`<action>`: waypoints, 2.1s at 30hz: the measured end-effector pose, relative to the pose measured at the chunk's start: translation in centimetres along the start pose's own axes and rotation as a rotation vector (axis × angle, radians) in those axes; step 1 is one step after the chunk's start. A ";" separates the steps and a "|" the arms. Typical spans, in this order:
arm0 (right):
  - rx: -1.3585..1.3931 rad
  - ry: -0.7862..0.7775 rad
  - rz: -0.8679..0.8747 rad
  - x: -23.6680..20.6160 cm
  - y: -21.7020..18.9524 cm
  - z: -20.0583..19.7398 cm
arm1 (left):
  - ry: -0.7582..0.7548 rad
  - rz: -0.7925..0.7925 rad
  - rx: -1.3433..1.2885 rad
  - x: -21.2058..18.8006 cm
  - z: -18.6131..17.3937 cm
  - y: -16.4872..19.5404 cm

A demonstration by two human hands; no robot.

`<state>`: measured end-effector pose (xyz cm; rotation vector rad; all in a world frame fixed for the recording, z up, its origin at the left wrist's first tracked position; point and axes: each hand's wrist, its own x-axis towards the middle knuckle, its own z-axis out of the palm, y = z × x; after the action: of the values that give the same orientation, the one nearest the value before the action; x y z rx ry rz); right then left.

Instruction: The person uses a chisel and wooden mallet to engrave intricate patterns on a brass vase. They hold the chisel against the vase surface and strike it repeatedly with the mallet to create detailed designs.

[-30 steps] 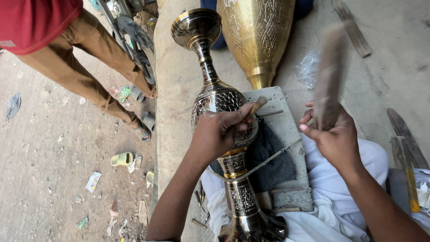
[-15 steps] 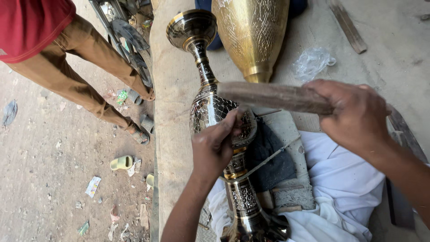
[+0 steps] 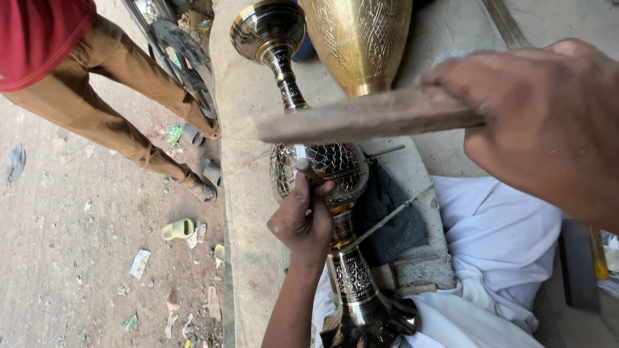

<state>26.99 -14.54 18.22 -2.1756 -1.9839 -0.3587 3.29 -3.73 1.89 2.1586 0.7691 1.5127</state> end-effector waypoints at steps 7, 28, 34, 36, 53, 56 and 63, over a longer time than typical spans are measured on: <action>0.272 0.156 0.198 -3.4 1.1 6.3 | -0.275 0.062 0.056 2.1 -1.1 0.2; 0.672 0.088 0.711 -11.1 -2.9 19.0 | -0.735 -0.064 -0.145 7.8 -1.8 -0.3; 1.155 0.188 0.705 -9.5 -2.1 18.4 | -0.793 -0.065 -0.217 9.0 -1.5 0.3; 1.259 0.175 0.855 -9.2 -2.0 17.6 | -0.819 -0.093 -0.235 9.2 -1.5 0.3; 0.656 0.081 0.299 -4.2 0.8 8.4 | -0.397 0.012 -0.047 4.4 -2.2 0.5; 0.272 0.102 0.051 -3.2 1.1 5.6 | -0.301 0.016 0.037 2.7 -2.2 0.7; 0.139 -0.087 0.035 -2.1 0.3 1.9 | -0.002 0.097 0.074 -0.9 -1.0 -0.6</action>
<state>27.22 -15.98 15.82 -2.1701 -1.9484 -0.1187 2.01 -3.85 1.22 2.2809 0.7407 1.5521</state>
